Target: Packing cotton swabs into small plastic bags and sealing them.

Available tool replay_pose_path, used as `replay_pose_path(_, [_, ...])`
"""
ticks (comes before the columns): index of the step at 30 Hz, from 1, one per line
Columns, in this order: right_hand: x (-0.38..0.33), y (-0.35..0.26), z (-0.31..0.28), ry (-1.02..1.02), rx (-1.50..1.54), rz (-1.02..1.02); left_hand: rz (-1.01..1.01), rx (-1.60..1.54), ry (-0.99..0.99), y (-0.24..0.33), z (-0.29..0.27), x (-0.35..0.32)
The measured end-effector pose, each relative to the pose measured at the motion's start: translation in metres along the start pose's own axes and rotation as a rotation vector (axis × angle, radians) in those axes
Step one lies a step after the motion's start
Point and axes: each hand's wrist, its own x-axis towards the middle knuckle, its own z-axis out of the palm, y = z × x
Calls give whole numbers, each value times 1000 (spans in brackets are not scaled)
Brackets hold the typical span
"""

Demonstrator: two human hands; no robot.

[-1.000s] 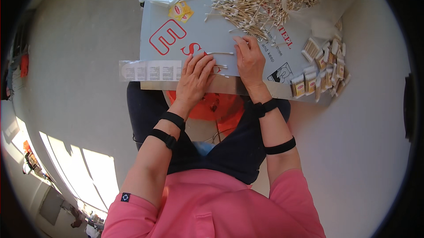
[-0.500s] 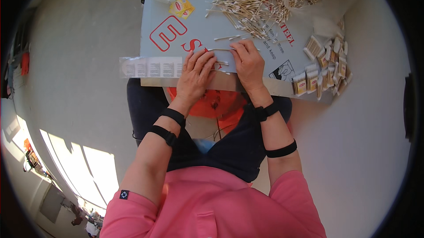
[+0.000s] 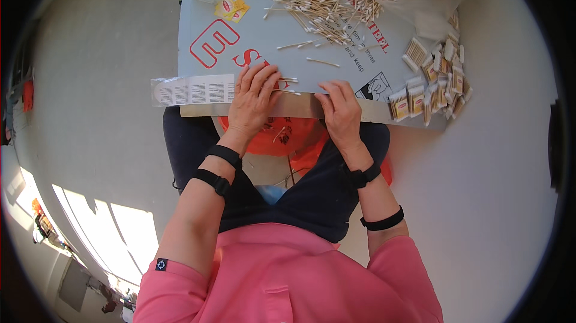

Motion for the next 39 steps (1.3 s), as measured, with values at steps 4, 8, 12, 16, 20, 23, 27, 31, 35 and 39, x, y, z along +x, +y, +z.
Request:
replay_pose_path(4, [40,42,1,243,-228,95,8,28,8,3,1,2])
replay_pose_path(8, [57,29,27,53,-95,-75,12,49,3,-1,0,2])
replay_pose_path(12, [81,15,37,233,-109,-34,14,14,22,1,0,2])
replay_pose_path(16, [109,18,37,97,-208,-160,11,29,3,2,0,1])
replay_pose_path(20, [121,6,36,108,-169,-174,13,32,6,1,1,1])
replay_pose_path(23, [103,1,39,87,-114,-142,4,28,6,2,-2,1])
replay_pose_path(27, [67,15,39,172,-39,28,16,5,37,1,1,2])
replay_pose_path(31, [50,16,30,195,-36,24,9,-10,42,2,-2,0])
replay_pose_path(35, [74,9,31,153,-164,-128,4,5,34,2,-1,2])
replay_pose_path(39, [103,24,33,-2,-210,-149,18,-3,33,5,1,4])
